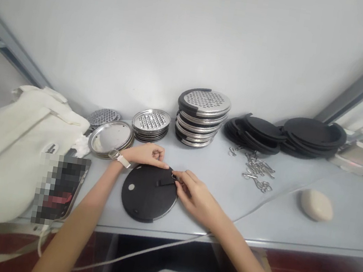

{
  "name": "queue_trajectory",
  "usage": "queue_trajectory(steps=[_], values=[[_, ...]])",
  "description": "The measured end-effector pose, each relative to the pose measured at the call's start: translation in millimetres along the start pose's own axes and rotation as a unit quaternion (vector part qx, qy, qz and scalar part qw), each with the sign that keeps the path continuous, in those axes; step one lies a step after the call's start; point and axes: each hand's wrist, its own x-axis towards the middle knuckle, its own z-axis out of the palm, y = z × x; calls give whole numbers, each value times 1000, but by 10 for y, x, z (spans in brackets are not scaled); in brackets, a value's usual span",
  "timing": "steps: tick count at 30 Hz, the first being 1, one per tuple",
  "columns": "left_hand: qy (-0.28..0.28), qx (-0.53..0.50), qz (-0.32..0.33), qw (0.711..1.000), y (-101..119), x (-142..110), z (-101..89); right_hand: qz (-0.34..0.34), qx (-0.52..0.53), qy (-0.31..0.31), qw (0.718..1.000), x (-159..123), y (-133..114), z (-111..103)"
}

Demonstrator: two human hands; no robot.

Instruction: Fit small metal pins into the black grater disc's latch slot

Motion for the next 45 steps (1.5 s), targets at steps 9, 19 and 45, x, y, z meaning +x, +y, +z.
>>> queue_trajectory(steps=[9,19,45], values=[[-1,5,-1,1000,3,0,-3,8,20,-2,1000,2,8,-1],[-2,-1,-1,1000,16,1,2,29,32,-14,999,0,23,6],[2,7,5,1000,16,1,2,43,43,-31,998,-7,23,5]])
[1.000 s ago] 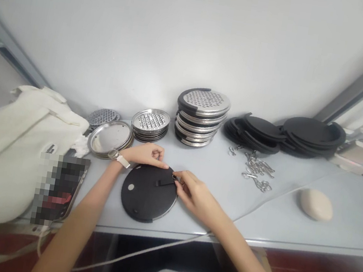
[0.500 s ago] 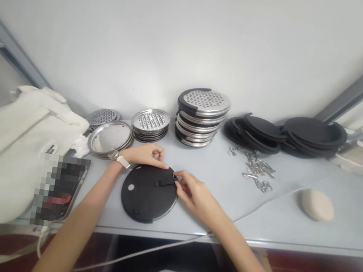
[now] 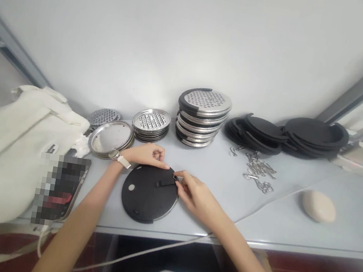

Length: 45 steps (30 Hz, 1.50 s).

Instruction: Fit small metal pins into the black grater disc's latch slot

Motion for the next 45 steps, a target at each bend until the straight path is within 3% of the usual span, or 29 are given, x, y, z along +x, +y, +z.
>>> queue_trajectory(steps=[45], values=[[6,1,3,1000,-34,9,11,-15,-27,4,1000,0,-27,-19]])
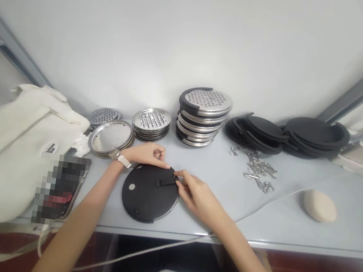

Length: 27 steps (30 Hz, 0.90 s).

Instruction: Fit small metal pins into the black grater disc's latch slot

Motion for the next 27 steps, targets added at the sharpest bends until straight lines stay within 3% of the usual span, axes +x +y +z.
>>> queue_trajectory(steps=[27], values=[[-1,9,-3,1000,-12,12,6,-3,-6,12,1000,-4,5,15]])
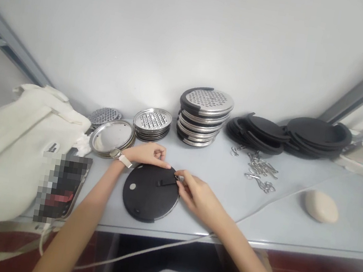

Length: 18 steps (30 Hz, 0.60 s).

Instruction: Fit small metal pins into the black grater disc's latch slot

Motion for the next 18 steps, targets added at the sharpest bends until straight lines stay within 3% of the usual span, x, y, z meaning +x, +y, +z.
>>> queue_trajectory(steps=[18], values=[[2,-3,2,1000,6,-5,3,8,-5,-15,1000,-5,11,12]])
